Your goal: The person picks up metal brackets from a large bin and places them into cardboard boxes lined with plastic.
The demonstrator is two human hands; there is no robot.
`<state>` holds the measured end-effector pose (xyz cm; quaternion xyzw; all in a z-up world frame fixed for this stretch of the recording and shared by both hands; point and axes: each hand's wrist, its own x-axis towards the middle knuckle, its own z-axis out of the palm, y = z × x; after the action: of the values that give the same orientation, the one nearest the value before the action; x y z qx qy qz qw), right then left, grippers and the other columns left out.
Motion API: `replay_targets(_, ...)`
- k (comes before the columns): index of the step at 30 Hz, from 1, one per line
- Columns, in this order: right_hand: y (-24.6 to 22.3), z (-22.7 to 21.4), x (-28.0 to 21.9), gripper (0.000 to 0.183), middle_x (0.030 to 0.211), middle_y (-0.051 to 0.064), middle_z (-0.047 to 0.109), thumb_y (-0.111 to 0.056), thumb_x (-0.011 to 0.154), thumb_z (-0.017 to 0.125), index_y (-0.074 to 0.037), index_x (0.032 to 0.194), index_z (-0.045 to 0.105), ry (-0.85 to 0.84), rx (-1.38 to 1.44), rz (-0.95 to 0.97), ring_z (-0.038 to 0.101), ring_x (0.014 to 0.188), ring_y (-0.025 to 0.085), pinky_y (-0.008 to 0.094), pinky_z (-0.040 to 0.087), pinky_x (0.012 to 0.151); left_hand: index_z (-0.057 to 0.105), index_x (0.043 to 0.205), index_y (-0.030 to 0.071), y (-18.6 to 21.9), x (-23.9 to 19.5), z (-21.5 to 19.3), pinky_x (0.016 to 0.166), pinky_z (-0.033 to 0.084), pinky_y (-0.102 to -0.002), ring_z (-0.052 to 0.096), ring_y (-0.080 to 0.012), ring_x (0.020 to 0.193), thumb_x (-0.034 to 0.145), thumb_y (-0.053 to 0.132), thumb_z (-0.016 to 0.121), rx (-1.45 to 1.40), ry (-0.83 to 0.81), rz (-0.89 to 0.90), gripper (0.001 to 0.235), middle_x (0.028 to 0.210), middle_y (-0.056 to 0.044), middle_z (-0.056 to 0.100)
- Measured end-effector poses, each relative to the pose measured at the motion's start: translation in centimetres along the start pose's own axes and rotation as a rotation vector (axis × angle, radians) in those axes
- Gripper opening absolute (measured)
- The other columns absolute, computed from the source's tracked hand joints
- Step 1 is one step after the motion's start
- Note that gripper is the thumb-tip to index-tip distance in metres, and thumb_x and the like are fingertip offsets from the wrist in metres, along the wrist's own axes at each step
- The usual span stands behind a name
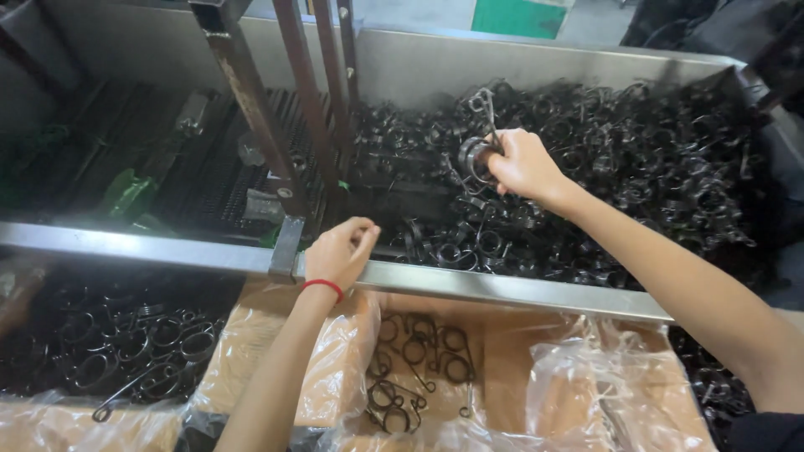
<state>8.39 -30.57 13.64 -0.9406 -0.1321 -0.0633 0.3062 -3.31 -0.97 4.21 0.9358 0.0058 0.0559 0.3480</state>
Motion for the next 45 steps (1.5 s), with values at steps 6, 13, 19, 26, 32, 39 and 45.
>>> replay_targets(6,-6.5,-2.3,-8.2,0.023,0.053,0.013,0.059,-0.016,0.087,0.065,0.001,0.072,0.068,-0.415,0.320,0.130,0.059,0.039,0.019,0.028,0.049,0.039,0.068,0.119,0.031,-0.5,1.8,1.8,0.098,0.053,-0.058,0.070,-0.0405,0.112,0.102,0.060,0.037,0.032,0.028,-0.123,0.045,0.110,-0.009,0.078)
replay_targets(13,4.3,7.9,-18.0,0.038,0.074,0.032,0.072,-0.025,0.090,0.052,0.008,0.100,0.066,-0.751,0.225,-0.050,0.076,0.057,0.035,0.045,0.062,0.047,0.073,0.111,0.023,-0.4,2.8,3.8,0.093,0.055,-0.054,0.074,-0.0408,0.103,0.106,0.060,0.032,0.213,0.143,-0.258,0.056,0.100,-0.018,0.078)
replay_targets(19,9.1,18.0,-22.5,0.025,0.078,0.017,0.077,-0.018,0.087,0.058,-0.002,0.087,0.077,-0.812,0.029,0.395,0.076,0.060,0.022,0.032,0.062,0.052,0.073,0.088,0.019,-1.8,3.0,5.6,0.080,0.057,-0.054,0.076,-0.0410,0.088,0.106,0.063,0.036,0.286,0.274,-0.165,0.060,0.082,-0.017,0.075)
replay_targets(26,14.4,24.6,-24.8,0.029,0.095,0.023,0.076,-0.023,0.088,0.064,-0.003,0.104,0.076,-0.993,-0.383,0.212,0.075,0.095,0.040,0.048,0.062,0.077,0.072,0.081,0.018,-2.0,3.1,5.7,0.077,0.057,-0.054,0.076,-0.0423,0.085,0.104,0.062,0.037,0.284,0.281,-0.139,0.060,0.078,-0.017,0.073)
replay_targets(32,12.5,20.6,-26.3,0.028,0.104,0.028,0.074,-0.019,0.091,0.064,-0.002,0.113,0.068,-0.814,-0.122,0.199,0.072,0.102,0.047,0.057,0.060,0.083,0.072,0.080,0.017,-1.7,2.9,5.5,0.077,0.058,-0.053,0.076,-0.0418,0.085,0.103,0.058,0.041,0.257,0.270,-0.138,0.056,0.078,-0.017,0.074)
replay_targets(39,10.7,22.3,-25.8,0.021,0.089,0.020,0.077,-0.023,0.088,0.077,-0.009,0.102,0.069,-0.627,0.173,0.046,0.075,0.089,0.041,0.048,0.060,0.071,0.076,0.088,0.019,-1.8,3.0,5.4,0.078,0.058,-0.053,0.076,-0.0422,0.086,0.101,0.054,0.044,0.255,0.222,-0.146,0.049,0.080,-0.015,0.075)
replay_targets(45,10.6,25.5,-29.1,0.039,0.124,0.026,0.064,-0.034,0.098,0.064,-0.019,0.134,0.055,-0.952,-0.313,-0.148,0.070,0.100,0.048,0.056,0.060,0.084,0.076,0.087,0.021,-2.5,3.4,5.9,0.077,0.058,-0.053,0.076,-0.0417,0.085,0.098,0.057,0.047,0.276,0.233,-0.138,0.048,0.080,-0.014,0.075)
